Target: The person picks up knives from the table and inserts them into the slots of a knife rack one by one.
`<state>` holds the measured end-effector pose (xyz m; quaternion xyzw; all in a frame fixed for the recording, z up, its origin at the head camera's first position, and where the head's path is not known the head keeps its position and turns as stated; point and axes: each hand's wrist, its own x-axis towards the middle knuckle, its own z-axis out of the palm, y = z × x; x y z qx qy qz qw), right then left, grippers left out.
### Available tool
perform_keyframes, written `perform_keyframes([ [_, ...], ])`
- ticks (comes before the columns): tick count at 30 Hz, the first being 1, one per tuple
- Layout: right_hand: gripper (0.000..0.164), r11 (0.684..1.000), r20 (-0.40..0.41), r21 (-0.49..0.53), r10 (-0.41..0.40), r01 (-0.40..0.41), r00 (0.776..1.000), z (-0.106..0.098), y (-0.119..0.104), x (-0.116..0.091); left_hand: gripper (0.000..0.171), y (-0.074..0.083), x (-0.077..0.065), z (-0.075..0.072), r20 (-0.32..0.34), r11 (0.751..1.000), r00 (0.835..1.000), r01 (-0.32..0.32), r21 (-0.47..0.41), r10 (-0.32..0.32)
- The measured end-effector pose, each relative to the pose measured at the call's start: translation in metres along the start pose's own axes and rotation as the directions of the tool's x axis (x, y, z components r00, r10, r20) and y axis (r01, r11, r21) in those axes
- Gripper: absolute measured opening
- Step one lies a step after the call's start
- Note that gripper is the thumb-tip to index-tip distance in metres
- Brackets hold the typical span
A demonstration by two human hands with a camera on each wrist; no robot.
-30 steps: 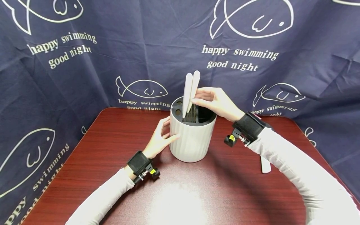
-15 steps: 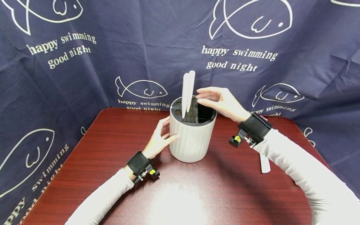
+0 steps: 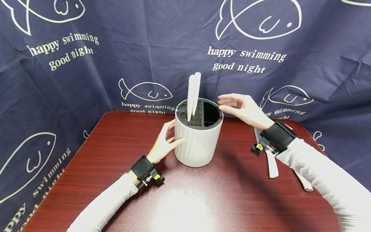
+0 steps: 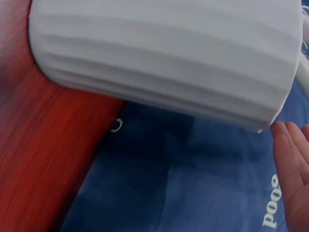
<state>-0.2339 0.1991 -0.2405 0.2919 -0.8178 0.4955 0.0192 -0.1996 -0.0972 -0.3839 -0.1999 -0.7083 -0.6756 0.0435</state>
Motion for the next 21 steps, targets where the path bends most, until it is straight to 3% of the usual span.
perform_keyframes([
  [21, 0.040, 0.989, -0.046, -0.095, 0.110, -0.114, 0.993, -0.028, 0.030, -0.038, 0.075, -0.001, 0.000, 0.000, 0.004, 1.000, 1.000, 0.020, -0.016, -0.020],
])
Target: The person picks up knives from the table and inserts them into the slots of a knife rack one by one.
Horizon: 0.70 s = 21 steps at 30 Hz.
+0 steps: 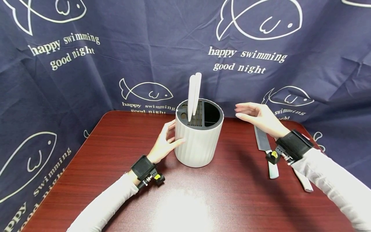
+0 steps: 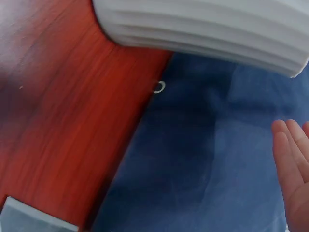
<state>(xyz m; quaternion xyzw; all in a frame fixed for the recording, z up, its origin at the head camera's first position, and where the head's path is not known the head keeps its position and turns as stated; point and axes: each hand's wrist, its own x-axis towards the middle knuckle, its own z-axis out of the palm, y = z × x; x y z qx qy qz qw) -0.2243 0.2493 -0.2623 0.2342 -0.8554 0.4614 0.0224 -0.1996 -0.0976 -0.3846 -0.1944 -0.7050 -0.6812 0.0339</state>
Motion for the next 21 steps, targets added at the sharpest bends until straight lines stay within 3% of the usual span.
perform_keyframes([
  [10, 0.040, 0.999, 0.009, -0.047, -0.012, 0.013, 1.000, -0.007, 0.022, -0.014, 0.074, 0.000, 0.000, -0.001, 0.002, 1.000, 1.000, -0.020, -0.006, 0.020],
  [21, 0.040, 0.995, -0.022, -0.079, 0.066, -0.067, 0.998, -0.016, 0.044, -0.035, 0.076, 0.000, 0.000, 0.000, 0.007, 1.000, 1.000, -0.014, -0.015, 0.014],
])
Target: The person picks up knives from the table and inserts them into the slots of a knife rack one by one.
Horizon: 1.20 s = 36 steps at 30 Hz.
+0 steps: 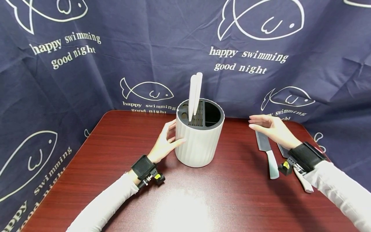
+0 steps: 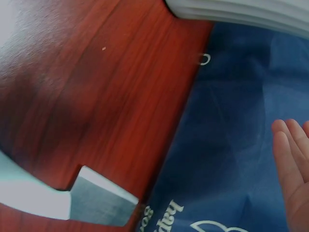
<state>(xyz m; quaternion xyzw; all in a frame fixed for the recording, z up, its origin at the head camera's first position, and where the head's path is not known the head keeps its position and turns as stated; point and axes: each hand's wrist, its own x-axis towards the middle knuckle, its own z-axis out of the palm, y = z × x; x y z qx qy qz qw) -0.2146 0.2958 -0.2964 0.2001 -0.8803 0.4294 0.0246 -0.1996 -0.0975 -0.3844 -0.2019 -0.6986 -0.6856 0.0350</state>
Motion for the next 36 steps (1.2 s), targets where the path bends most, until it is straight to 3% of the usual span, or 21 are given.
perform_keyframes([
  [13, 0.039, 0.999, -0.026, -0.050, 0.003, -0.004, 1.000, -0.007, 0.032, -0.023, 0.075, 0.000, 0.000, -0.001, 0.004, 1.000, 1.000, -0.012, 0.005, 0.012],
  [19, 0.039, 0.991, -0.037, -0.121, 0.059, -0.063, 0.998, -0.011, 0.045, -0.035, 0.074, -0.001, 0.000, 0.000, -0.001, 0.999, 0.999, -0.034, 0.009, 0.034],
  [27, 0.041, 0.984, -0.040, -0.139, 0.107, -0.112, 0.993, -0.014, 0.056, -0.049, 0.073, -0.002, 0.001, 0.000, -0.001, 0.999, 0.999, -0.044, 0.016, 0.044],
  [36, 0.038, 0.986, -0.034, -0.151, 0.068, -0.073, 0.997, -0.017, 0.069, -0.062, 0.073, -0.003, 0.001, 0.000, 0.001, 0.999, 0.999, -0.054, 0.008, 0.054],
])
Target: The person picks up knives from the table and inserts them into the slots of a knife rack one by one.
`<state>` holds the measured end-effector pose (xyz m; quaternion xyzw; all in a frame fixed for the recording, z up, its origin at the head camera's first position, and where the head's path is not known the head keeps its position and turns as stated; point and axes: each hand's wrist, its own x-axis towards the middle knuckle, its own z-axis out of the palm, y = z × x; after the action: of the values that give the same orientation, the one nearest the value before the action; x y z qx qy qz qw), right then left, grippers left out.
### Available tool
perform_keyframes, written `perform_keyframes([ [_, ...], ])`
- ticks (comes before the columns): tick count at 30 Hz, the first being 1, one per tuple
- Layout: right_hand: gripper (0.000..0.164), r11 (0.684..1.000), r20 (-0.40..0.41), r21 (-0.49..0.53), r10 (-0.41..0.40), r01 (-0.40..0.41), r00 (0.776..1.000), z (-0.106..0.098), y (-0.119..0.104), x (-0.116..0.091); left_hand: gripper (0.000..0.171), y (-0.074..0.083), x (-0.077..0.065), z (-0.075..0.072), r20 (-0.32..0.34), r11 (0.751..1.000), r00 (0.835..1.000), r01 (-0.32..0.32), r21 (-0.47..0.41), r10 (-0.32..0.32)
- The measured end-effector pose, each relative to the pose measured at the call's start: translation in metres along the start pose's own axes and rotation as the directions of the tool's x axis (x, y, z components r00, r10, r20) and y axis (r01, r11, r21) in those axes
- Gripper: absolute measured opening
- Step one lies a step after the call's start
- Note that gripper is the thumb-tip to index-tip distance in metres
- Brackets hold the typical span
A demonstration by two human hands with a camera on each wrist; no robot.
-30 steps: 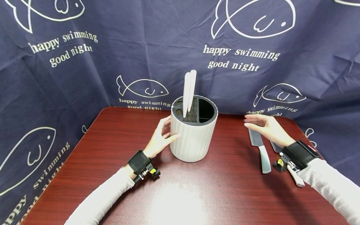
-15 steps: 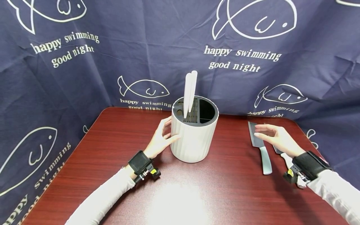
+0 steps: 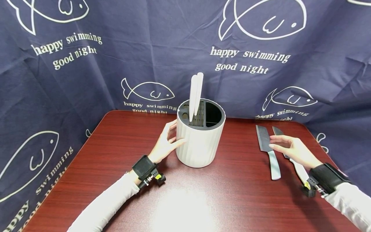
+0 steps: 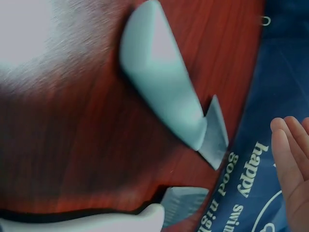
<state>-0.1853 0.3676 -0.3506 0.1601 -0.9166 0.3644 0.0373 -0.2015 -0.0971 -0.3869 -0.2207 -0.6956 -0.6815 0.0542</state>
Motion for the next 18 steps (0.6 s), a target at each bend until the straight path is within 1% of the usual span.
perform_keyframes([
  [4, 0.038, 0.999, 0.008, 0.020, -0.029, 0.029, 1.000, 0.000, 0.009, -0.006, 0.073, 0.001, 0.000, 0.000, -0.002, 1.000, 1.000, 0.006, 0.003, -0.006],
  [7, 0.040, 0.999, 0.025, 0.043, -0.034, 0.033, 0.999, 0.001, 0.014, -0.011, 0.073, 0.002, 0.000, 0.001, 0.001, 1.000, 1.000, 0.008, 0.001, -0.008],
  [10, 0.041, 0.999, 0.039, 0.040, -0.026, 0.024, 0.999, 0.001, 0.017, -0.014, 0.073, 0.003, 0.000, 0.001, 0.000, 1.000, 1.000, 0.007, -0.007, -0.007],
  [18, 0.039, 0.997, 0.026, -0.050, -0.051, 0.053, 0.998, 0.000, 0.023, -0.022, 0.073, 0.003, -0.001, 0.002, -0.001, 0.999, 1.000, 0.003, -0.032, -0.003],
])
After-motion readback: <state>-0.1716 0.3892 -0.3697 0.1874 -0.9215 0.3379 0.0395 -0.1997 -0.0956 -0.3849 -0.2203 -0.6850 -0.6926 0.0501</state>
